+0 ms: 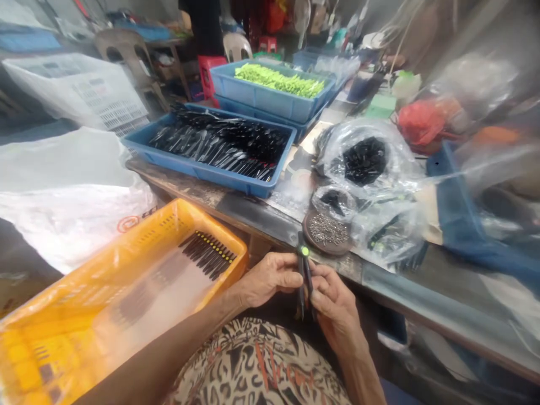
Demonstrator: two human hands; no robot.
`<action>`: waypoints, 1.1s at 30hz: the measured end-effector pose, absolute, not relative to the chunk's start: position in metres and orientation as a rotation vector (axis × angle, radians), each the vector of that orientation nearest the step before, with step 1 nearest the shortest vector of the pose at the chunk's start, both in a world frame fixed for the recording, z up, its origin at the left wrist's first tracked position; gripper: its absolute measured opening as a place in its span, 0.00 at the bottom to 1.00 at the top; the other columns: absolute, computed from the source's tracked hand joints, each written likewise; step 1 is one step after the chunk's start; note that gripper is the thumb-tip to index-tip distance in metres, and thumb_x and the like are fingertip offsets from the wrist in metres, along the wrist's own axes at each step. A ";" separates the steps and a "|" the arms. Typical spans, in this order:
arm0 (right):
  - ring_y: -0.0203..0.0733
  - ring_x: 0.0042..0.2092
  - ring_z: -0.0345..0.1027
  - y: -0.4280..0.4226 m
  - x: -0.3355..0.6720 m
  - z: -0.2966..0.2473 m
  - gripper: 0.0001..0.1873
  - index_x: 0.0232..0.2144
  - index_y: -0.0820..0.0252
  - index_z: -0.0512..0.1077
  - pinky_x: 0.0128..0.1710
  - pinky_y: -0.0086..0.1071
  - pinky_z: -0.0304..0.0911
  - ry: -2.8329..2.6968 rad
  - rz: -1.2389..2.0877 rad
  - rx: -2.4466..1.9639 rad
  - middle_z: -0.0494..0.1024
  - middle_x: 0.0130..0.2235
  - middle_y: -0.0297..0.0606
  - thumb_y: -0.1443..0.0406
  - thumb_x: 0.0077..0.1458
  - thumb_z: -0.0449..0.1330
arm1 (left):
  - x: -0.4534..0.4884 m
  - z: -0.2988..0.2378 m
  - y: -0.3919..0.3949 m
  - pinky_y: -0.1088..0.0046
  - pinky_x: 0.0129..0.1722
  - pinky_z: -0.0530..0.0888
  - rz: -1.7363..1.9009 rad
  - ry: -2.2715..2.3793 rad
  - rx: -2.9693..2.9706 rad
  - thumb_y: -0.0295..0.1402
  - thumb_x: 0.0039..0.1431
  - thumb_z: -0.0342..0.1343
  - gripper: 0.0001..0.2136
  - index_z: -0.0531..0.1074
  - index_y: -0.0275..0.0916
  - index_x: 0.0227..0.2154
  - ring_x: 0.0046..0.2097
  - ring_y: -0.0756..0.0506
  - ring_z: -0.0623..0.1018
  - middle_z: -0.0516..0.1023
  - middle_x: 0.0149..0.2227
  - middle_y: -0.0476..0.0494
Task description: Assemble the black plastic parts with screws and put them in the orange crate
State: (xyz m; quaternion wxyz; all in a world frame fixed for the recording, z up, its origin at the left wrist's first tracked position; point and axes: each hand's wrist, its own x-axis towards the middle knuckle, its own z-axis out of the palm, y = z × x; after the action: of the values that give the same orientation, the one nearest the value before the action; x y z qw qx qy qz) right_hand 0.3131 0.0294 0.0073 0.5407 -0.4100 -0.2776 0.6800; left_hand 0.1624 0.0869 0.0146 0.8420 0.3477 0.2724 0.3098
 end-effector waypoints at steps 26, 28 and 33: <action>0.41 0.31 0.66 0.104 0.186 0.001 0.12 0.40 0.57 0.68 0.32 0.34 0.63 -1.933 0.955 -1.299 0.73 0.33 0.38 0.60 0.53 0.59 | -0.024 -0.057 0.077 0.77 0.23 0.57 1.112 1.274 0.760 0.34 0.45 0.55 0.07 0.65 0.35 0.23 0.21 0.55 0.62 0.63 0.18 0.54; 0.43 0.34 0.68 0.120 0.190 0.004 0.11 0.40 0.58 0.69 0.35 0.35 0.65 -2.074 0.644 -1.285 0.73 0.35 0.40 0.60 0.54 0.58 | -0.051 -0.083 0.073 0.77 0.23 0.56 1.081 1.495 0.850 0.32 0.45 0.53 0.06 0.62 0.36 0.21 0.21 0.55 0.60 0.60 0.17 0.55; 0.42 0.32 0.69 0.148 0.201 0.006 0.12 0.37 0.62 0.71 0.34 0.35 0.65 -2.175 0.165 -1.335 0.74 0.33 0.42 0.59 0.55 0.54 | -0.083 -0.162 0.058 0.77 0.21 0.56 0.940 1.769 0.807 0.27 0.51 0.52 0.10 0.60 0.36 0.18 0.20 0.55 0.58 0.55 0.16 0.56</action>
State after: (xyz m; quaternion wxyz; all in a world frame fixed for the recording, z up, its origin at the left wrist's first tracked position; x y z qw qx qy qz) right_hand 0.2014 0.1476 0.0064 0.2880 -0.4999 -0.8144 0.0619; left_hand -0.0826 0.0582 -0.1618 0.4715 0.3297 0.7222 0.3840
